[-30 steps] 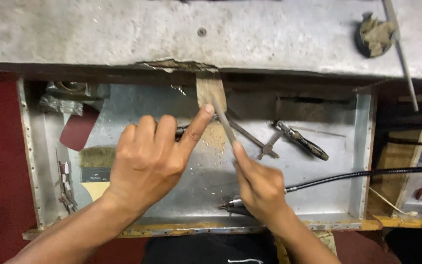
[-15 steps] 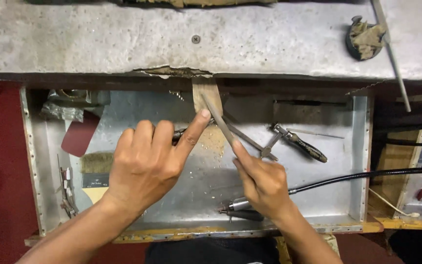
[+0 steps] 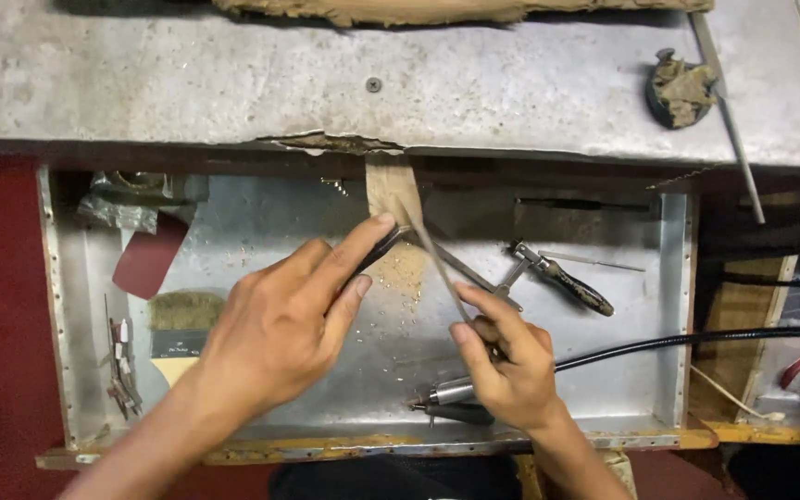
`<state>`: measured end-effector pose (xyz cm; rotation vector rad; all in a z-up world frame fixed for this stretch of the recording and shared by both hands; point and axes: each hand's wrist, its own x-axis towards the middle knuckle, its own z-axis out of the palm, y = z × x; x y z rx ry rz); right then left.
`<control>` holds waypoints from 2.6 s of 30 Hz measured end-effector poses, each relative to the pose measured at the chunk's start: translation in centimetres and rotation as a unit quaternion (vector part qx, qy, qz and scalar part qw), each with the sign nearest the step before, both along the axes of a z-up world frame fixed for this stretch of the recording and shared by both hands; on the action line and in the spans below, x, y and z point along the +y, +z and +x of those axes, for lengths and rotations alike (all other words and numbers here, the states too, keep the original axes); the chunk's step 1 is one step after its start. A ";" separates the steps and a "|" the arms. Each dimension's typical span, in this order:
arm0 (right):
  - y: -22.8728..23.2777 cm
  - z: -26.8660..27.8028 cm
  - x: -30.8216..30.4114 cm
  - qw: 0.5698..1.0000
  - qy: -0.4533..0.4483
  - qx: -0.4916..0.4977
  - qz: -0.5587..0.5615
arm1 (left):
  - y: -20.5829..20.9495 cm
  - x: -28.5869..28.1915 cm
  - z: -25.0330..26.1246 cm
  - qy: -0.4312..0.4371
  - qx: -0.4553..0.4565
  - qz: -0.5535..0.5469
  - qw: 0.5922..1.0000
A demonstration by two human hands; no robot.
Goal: The person is using a hand file to shape and smooth a small metal piece held in pliers at a jeweler's workbench.
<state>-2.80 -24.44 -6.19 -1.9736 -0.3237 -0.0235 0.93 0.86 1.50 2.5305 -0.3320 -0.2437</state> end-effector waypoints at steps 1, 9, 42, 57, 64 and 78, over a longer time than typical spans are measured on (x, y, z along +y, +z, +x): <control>-0.3 -0.2 0.1 1.000 0.006 0.001 -0.002 | 0.5 0.3 0.4 0.006 0.001 -0.002 1.000; -1.9 -0.9 0.4 0.995 -0.018 0.030 0.096 | 3.1 2.1 3.6 -0.046 0.189 -0.042 0.980; -4.0 -5.2 3.7 0.984 -0.150 0.049 0.084 | 0.9 0.3 0.6 0.001 0.044 -0.101 0.994; -4.3 -1.1 -0.9 0.990 0.007 0.036 0.138 | 0.6 0.6 0.8 -0.004 0.021 -0.088 0.996; -0.7 2.8 -1.1 0.998 0.048 -0.030 0.033 | 1.5 0.5 0.9 -0.005 0.059 -0.075 0.995; 0.8 -0.1 -0.1 0.995 0.054 0.065 0.056 | -0.8 0.2 0.0 -0.060 -0.357 0.339 0.868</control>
